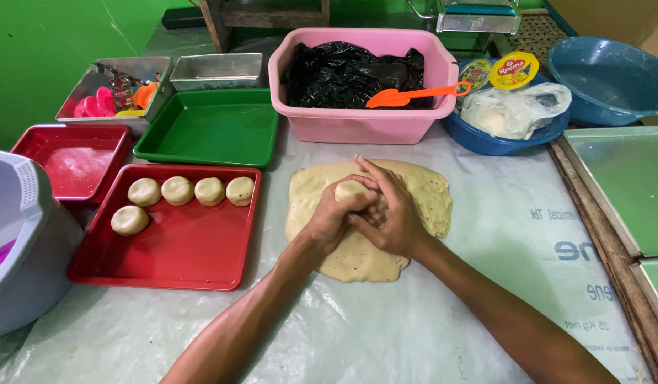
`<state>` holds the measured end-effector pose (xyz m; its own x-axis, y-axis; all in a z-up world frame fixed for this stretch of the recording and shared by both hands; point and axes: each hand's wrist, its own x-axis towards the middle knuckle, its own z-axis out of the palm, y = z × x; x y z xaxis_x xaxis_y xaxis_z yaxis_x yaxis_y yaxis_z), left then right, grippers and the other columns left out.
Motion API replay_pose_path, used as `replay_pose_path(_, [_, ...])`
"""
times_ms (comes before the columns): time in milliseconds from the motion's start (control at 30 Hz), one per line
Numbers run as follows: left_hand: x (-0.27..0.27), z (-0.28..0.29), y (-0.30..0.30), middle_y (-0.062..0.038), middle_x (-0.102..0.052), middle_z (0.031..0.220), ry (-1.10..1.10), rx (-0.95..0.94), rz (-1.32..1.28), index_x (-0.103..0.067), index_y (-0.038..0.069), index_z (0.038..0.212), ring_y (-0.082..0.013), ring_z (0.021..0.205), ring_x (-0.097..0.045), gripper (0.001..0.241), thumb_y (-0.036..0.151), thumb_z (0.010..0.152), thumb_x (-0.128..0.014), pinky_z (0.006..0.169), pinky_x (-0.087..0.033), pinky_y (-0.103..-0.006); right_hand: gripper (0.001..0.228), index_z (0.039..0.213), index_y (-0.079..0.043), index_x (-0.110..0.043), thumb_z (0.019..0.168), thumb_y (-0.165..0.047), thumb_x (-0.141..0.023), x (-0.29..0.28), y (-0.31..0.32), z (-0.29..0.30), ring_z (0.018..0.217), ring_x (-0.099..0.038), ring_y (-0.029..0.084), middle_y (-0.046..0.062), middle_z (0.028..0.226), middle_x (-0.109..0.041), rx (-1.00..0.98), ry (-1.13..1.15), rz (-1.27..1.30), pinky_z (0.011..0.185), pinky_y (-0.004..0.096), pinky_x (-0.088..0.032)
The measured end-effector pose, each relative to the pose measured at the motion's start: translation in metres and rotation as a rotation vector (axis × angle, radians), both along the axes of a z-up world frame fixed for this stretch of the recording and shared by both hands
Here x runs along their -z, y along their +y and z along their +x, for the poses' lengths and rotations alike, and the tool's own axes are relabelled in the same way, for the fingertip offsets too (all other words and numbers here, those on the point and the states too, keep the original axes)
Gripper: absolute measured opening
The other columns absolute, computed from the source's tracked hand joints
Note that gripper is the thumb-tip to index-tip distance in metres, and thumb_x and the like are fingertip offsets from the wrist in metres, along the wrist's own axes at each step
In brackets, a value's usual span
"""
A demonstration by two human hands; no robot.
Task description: Filling pieces of dough with a dark paste and rolling them into balls for pastry production.
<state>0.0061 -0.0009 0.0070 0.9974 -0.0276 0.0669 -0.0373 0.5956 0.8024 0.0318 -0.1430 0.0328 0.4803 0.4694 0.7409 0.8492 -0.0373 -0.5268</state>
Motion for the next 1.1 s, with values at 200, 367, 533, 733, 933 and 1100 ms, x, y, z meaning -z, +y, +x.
replay_pose_path(200, [-0.002,0.004,0.008,-0.014,-0.058,0.059,0.063,0.048,-0.021,-0.067,0.004,0.105,-0.0235,0.054,-0.065,0.051,0.051,0.093,-0.051,0.05,-0.055,-0.0309,0.059,0.128,-0.003,-0.066,0.083,-0.037,-0.083,0.003,0.002,0.004,0.124,-0.062,0.039,0.019,0.148,-0.056,0.042,-0.041,-0.085,0.103,0.049,-0.043])
replay_pose_path(367, [-0.01,-0.007,0.001,-0.012,-0.075,0.088,0.142,0.003,-0.055,-0.07,0.008,0.113,-0.0212,0.08,-0.074,0.048,0.05,0.094,-0.054,0.071,-0.062,-0.0333,0.052,0.119,-0.003,-0.07,0.077,-0.026,-0.09,0.005,0.004,0.001,0.121,-0.067,0.034,0.016,0.137,-0.067,0.078,0.021,0.058,0.101,0.042,-0.047])
replay_pose_path(533, [-0.009,-0.008,-0.003,-0.013,-0.077,0.095,0.13,0.008,0.048,-0.07,0.008,0.114,-0.0231,0.086,-0.077,0.047,0.049,0.094,-0.059,0.076,-0.064,-0.0367,0.049,0.115,0.0,-0.065,0.075,-0.01,-0.091,0.005,0.003,0.001,0.115,-0.069,0.034,0.017,0.128,-0.07,0.16,0.063,0.145,0.099,0.041,-0.049])
replay_pose_path(733, [0.003,-0.005,0.001,-0.024,-0.075,0.082,0.1,0.005,0.029,-0.072,-0.007,0.098,-0.0267,0.073,-0.077,0.033,0.026,0.093,-0.072,0.068,-0.063,-0.0378,0.053,0.112,-0.001,-0.055,0.073,-0.009,-0.09,0.0,0.007,-0.002,0.107,-0.073,0.032,0.018,0.129,-0.069,0.115,0.1,0.18,0.093,0.039,-0.056])
replay_pose_path(933, [0.019,0.001,0.002,-0.019,-0.076,0.081,0.002,0.047,0.236,-0.073,-0.002,0.088,-0.0201,0.075,-0.075,0.022,0.02,0.087,-0.072,0.067,-0.061,-0.0328,0.048,0.115,-0.004,-0.069,0.072,-0.011,-0.089,0.004,0.003,0.002,0.114,-0.071,0.034,0.016,0.134,-0.069,0.049,0.046,0.07,0.097,0.043,-0.054])
replay_pose_path(1100, [-0.004,-0.005,-0.005,-0.011,-0.074,0.068,0.071,0.028,0.304,-0.074,-0.004,0.088,-0.0145,0.059,-0.073,0.023,0.01,0.076,-0.088,0.055,-0.058,-0.0226,0.016,0.097,-0.007,-0.073,0.084,-0.016,-0.076,0.006,0.003,0.001,0.094,-0.076,0.031,0.011,0.107,-0.078,0.162,0.023,0.123,0.083,0.037,-0.058])
